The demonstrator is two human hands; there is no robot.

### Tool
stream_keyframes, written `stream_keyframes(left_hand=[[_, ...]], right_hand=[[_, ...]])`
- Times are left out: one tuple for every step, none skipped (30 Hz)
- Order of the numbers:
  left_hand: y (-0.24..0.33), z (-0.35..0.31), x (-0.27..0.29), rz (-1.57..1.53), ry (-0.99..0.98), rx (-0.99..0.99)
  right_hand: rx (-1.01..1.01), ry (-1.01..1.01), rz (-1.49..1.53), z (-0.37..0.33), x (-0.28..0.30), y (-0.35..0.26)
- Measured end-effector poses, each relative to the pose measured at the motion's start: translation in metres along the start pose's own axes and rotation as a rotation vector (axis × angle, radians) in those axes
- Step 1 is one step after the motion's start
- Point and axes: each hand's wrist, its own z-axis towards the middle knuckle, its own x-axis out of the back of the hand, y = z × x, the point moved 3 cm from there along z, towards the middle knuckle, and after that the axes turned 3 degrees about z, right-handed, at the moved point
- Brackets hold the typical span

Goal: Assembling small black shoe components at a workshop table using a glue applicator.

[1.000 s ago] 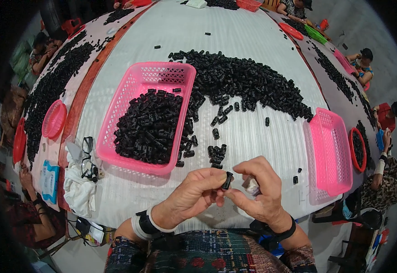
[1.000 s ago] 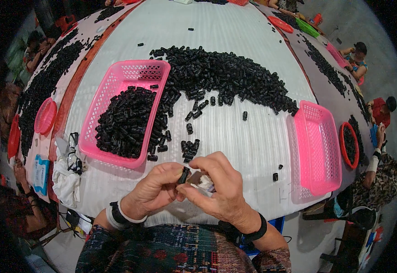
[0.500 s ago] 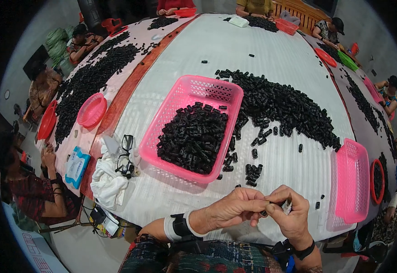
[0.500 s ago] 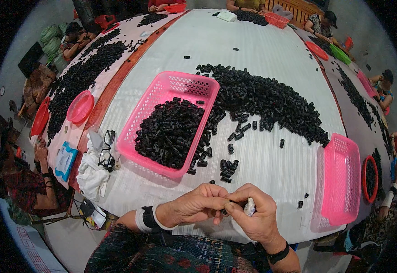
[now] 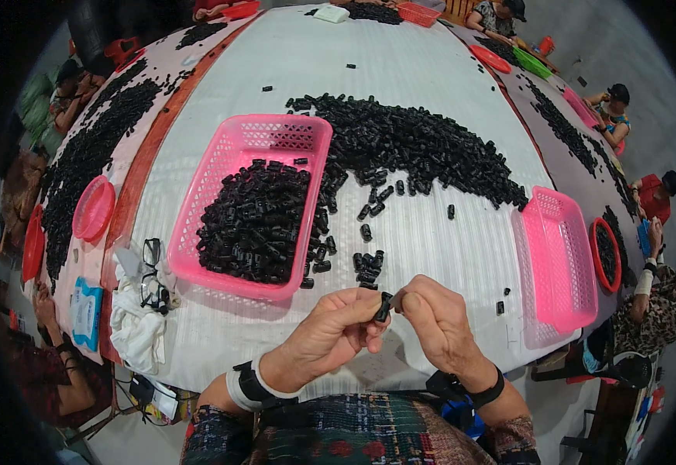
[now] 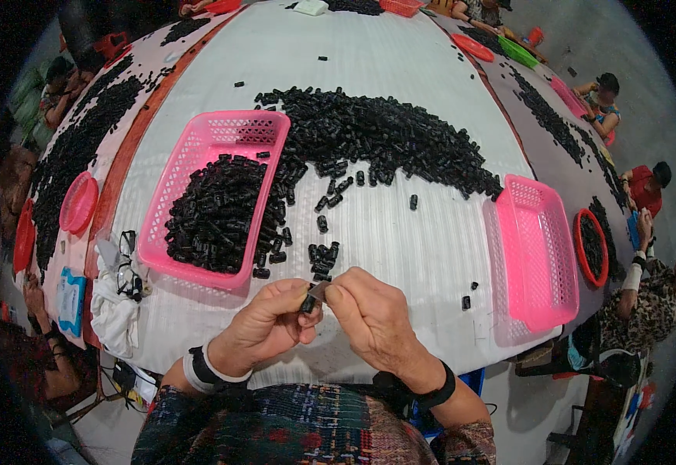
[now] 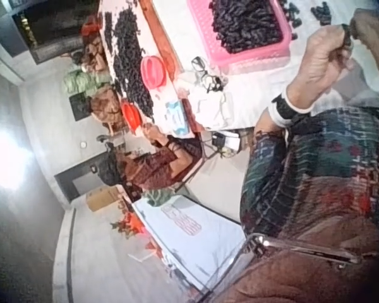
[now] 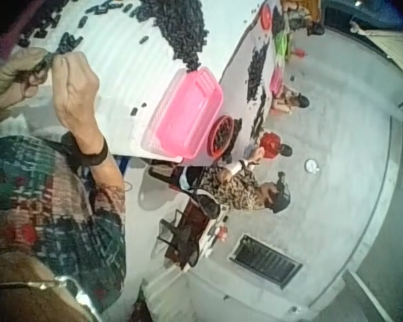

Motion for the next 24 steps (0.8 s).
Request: stream_keyframes(left_hand=[[0.0, -0.001, -0.001, 0.01, -0.009, -0.004], [0.0, -0.002, -0.003, 0.009, -0.005, 0.003], [-0.001, -0.002, -0.003, 0.006, -0.005, 0.009], [-0.001, -0.002, -0.004, 0.009, -0.016, 0.007], [-0.001, -0.002, -0.004, 0.012, -0.027, 0.006], [-0.002, -0.002, -0.003, 0.01, -0.024, 0.009], [-0.003, -0.002, -0.003, 0.009, -0.021, 0.009], [-0.003, -0.002, -0.002, 0.007, -0.018, 0.009], [-0.003, -0.002, -0.001, 0.007, -0.015, 0.011], [-0.003, -0.002, 0.0, 0.005, -0.011, 0.013], [-0.004, -0.002, 0.001, 0.004, -0.007, 0.016], [-0.004, -0.001, 0.001, 0.003, -0.006, 0.019], [-0.004, 0.0, 0.001, 0.001, -0.005, 0.02], [-0.005, 0.0, 0.002, -0.002, -0.003, 0.021], [-0.005, 0.001, 0.002, -0.003, 0.0, 0.022], [-0.005, 0.002, 0.003, -0.002, 0.005, 0.025], [-0.005, 0.003, 0.004, -0.001, 0.009, 0.028], [-0.005, 0.003, 0.005, -0.002, 0.012, 0.029], [-0.005, 0.005, 0.007, 0.007, 0.031, 0.025], [-0.005, 0.007, 0.009, 0.017, 0.05, 0.021], [-0.004, 0.007, 0.009, 0.017, 0.052, 0.02], [-0.004, 0.008, 0.01, 0.018, 0.066, 0.019], [-0.003, 0.009, 0.011, 0.02, 0.079, 0.018], [-0.002, 0.008, 0.011, 0.024, 0.087, 0.004]], right_hand=[[-0.006, 0.005, -0.003, 0.0, 0.0, 0.0], [0.002, 0.0, -0.018, 0.0, 0.001, 0.001], [0.009, -0.006, -0.031, 0.0, 0.001, 0.001], [0.003, -0.003, -0.032, 0.0, 0.001, 0.001], [0.017, -0.002, -0.059, 0.0, 0.002, 0.001], [0.033, -0.003, -0.082, 0.0, 0.001, 0.001], [0.029, -0.003, -0.079, 0.0, 0.001, 0.001], [0.036, 0.0, -0.081, -0.001, 0.001, 0.002], [0.044, 0.002, -0.082, 0.0, 0.0, 0.002], [0.042, 0.001, -0.08, 0.0, 0.0, 0.002], [0.049, -0.001, -0.091, 0.0, 0.0, 0.002], [0.056, -0.003, -0.105, 0.001, 0.001, 0.002], [0.053, -0.001, -0.105, 0.001, 0.001, 0.003], [0.053, -0.001, -0.116, 0.001, 0.001, 0.004], [0.054, -0.002, -0.126, 0.001, 0.001, 0.005], [0.052, -0.002, -0.123, 0.001, 0.001, 0.006], [0.034, -0.015, -0.142, 0.0, 0.001, 0.008], [0.016, -0.027, -0.161, -0.001, 0.0, 0.01], [0.014, -0.028, -0.159, -0.001, -0.001, 0.012], [0.005, -0.024, -0.13, -0.002, -0.002, 0.014], [-0.002, -0.021, -0.101, -0.002, -0.003, 0.015], [0.0, -0.022, -0.1, -0.003, -0.002, 0.014], [-0.013, -0.077, -0.11, -0.003, -0.002, 0.014], [-0.017, -0.14, -0.114, -0.002, -0.002, 0.014]])
